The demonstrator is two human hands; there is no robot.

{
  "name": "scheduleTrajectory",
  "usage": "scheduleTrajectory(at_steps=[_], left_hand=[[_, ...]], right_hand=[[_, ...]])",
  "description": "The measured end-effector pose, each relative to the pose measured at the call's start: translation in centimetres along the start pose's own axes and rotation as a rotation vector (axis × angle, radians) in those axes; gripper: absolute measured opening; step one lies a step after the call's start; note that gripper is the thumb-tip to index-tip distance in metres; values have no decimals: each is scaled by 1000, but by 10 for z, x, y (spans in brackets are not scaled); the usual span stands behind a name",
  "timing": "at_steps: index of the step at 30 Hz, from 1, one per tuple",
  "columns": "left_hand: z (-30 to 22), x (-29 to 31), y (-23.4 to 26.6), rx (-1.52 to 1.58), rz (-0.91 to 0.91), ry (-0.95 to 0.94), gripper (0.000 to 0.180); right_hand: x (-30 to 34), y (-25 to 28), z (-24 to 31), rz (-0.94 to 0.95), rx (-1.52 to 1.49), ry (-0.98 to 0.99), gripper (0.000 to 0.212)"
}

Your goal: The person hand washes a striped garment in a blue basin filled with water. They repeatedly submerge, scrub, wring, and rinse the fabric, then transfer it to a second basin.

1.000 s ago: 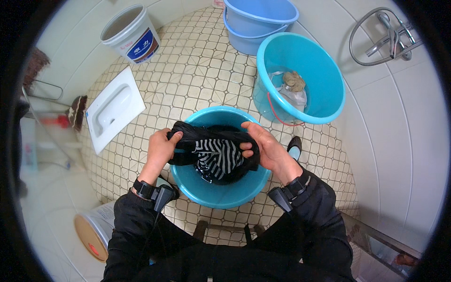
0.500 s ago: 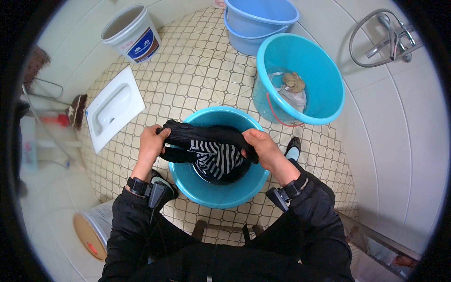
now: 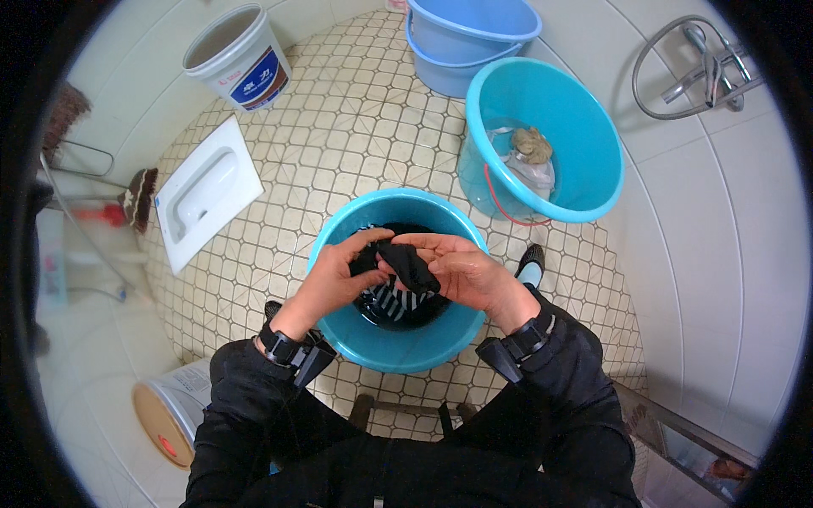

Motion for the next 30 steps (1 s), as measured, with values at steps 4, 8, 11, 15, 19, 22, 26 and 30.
scheduleTrajectory(at_steps=[4, 8, 11, 15, 19, 22, 26, 30], left_hand=[[-8, 2, 1, -14, -28, -46, 50], [-9, 6, -2, -51, -97, -80, 29], [4, 7, -11, 62, -60, 94, 17], [22, 8, -26, 542, 37, 372, 11], [25, 9, -29, 762, 32, 443, 12], [27, 11, -24, 844, -42, 490, 12], [25, 9, -21, 853, -39, 506, 12], [16, 7, -31, 747, 173, 468, 13]], right_hand=[[-4, 7, -9, -63, 55, 25, 46], [-7, 19, -22, -144, 150, -60, 34], [-8, 33, -30, -296, 280, -213, 25], [-13, 32, -12, -326, 299, 89, 23], [-17, 23, -4, -247, 264, 228, 18], [-18, 22, 0, -243, 282, 268, 14], [-17, 30, 4, -359, 167, 298, 11], [-19, 26, 4, -315, 301, 299, 9]])
Point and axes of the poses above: each hand's wrist, its own x-axis away from the middle knuckle, its own y-axis out of the back of the hand, z = x × y, the point moved 6 cm from there along -x, towards the middle knuckle, and after that the axes turned 15 degrees about -x, right-handed, at the moved point
